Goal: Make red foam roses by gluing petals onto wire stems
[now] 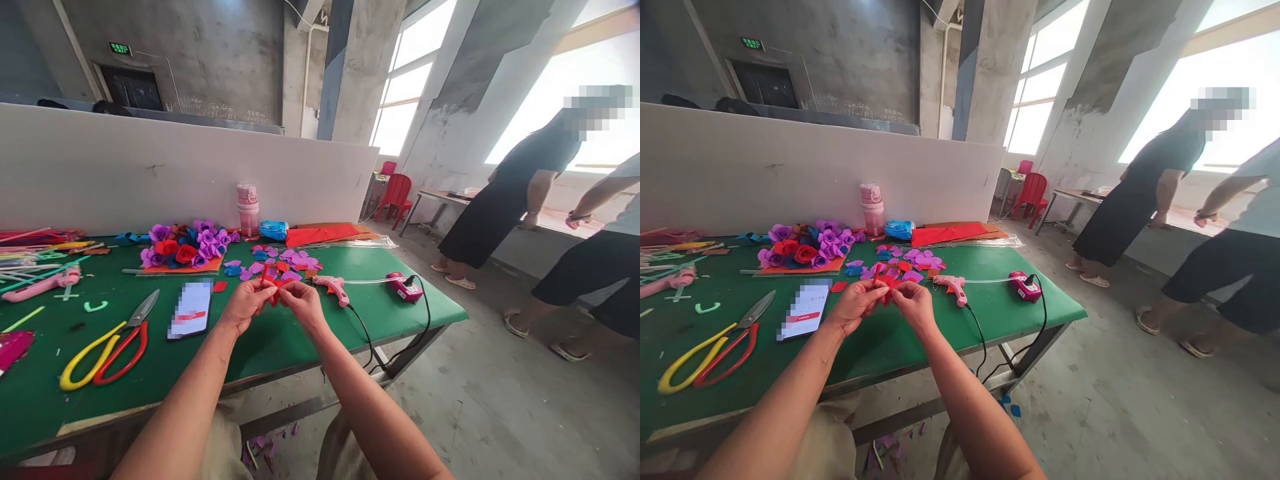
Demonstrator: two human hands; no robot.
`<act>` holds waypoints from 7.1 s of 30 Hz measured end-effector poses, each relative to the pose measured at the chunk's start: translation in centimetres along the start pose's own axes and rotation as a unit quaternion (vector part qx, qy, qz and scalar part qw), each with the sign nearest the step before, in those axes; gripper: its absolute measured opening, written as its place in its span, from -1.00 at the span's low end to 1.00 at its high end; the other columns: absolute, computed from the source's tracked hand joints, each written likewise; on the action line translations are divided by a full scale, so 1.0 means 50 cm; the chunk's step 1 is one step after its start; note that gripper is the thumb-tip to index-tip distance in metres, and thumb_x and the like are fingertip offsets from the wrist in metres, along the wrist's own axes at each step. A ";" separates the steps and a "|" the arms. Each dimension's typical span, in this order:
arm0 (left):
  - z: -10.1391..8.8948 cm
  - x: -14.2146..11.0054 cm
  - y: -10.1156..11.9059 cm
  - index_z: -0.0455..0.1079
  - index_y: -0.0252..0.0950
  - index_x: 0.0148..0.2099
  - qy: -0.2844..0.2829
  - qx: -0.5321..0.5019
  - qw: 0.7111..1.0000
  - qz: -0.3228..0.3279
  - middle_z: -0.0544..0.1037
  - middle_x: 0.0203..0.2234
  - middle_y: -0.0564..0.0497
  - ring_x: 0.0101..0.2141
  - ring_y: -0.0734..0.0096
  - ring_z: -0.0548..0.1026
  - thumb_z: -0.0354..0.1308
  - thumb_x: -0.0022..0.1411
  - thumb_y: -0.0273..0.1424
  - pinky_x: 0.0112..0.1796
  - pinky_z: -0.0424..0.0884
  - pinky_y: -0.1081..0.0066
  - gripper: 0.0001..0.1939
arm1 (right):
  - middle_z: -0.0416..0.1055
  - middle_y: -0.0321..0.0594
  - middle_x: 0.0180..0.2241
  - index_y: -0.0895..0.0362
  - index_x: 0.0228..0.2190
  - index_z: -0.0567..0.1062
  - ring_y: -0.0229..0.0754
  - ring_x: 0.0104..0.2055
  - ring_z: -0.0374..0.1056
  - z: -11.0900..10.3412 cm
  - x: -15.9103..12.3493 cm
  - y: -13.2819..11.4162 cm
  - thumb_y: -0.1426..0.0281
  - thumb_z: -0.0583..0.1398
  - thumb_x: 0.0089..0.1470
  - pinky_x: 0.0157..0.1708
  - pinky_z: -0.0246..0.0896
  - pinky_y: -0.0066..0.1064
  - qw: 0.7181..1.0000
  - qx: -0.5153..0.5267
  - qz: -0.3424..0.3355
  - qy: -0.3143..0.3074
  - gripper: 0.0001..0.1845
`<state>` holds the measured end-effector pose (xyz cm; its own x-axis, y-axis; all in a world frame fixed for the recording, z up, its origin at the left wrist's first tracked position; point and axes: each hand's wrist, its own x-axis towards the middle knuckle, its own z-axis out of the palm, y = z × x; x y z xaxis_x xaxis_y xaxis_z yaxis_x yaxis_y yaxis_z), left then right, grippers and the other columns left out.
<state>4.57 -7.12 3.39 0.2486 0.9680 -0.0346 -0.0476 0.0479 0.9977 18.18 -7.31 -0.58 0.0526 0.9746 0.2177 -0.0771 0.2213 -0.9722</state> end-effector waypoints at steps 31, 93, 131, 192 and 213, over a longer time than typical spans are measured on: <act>-0.028 0.015 -0.020 0.30 -0.29 -0.50 0.062 0.167 0.984 0.022 0.36 -0.66 0.12 -0.69 0.59 0.15 0.12 -0.09 -0.31 -0.62 0.00 0.51 -0.85 | 0.32 -0.37 -0.66 0.15 -0.58 0.39 -0.32 -0.59 0.26 -0.033 0.000 -0.006 0.31 0.18 -0.18 -0.53 0.16 -0.49 0.998 0.018 0.039 0.036 -0.85; 0.022 -0.013 -0.088 0.46 -0.30 -0.61 0.010 0.267 0.963 -0.024 0.46 -0.71 0.05 -0.56 0.41 0.36 0.21 -0.21 -0.37 -0.52 0.18 0.46 -0.90 | 0.34 -0.29 -0.49 0.10 -0.39 0.40 -0.40 -0.66 0.04 -0.203 -0.085 -0.125 0.12 0.15 -0.04 -0.75 0.02 -0.56 0.975 0.144 0.159 -0.050 -0.70; 0.020 -0.023 -0.066 0.52 -0.36 -0.49 -0.026 0.404 0.914 -0.023 0.56 -0.58 -0.01 -0.46 0.39 0.45 0.14 -0.06 -0.44 -0.47 0.22 0.47 -0.86 | 0.22 -0.36 -0.53 0.10 -0.33 0.32 -0.33 -0.53 0.10 -0.143 -0.164 -0.159 0.29 0.04 0.09 -0.56 -0.02 -0.51 0.885 -0.392 0.086 -0.238 -0.84; 0.025 -0.028 -0.057 0.51 -0.34 -0.52 -0.019 0.420 0.907 -0.017 0.57 -0.56 -0.01 -0.47 0.41 0.45 0.13 -0.07 -0.46 -0.49 0.21 0.48 -0.88 | 0.39 -0.24 -0.35 0.09 -0.08 0.33 -0.22 -0.40 0.19 -0.156 -0.145 -0.180 0.35 0.01 0.09 -0.41 0.03 -0.46 0.831 -0.486 0.050 -0.267 -0.66; 0.024 -0.029 -0.057 0.52 -0.33 -0.51 -0.020 0.417 0.909 -0.011 0.54 -0.61 0.03 -0.48 0.42 0.43 0.14 -0.06 -0.45 -0.50 0.21 0.50 -0.87 | 0.24 -0.33 -0.53 0.11 -0.30 0.35 -0.28 -0.51 0.09 -0.146 -0.153 -0.180 0.27 0.03 0.08 -0.51 -0.03 -0.48 0.858 -0.449 0.057 -0.243 -0.79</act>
<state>5.52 -8.94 0.65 0.2763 0.9585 -0.0699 0.7033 -0.1521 0.6944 25.72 -17.02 5.89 -0.3424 0.9357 -0.0848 0.7556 0.2206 -0.6168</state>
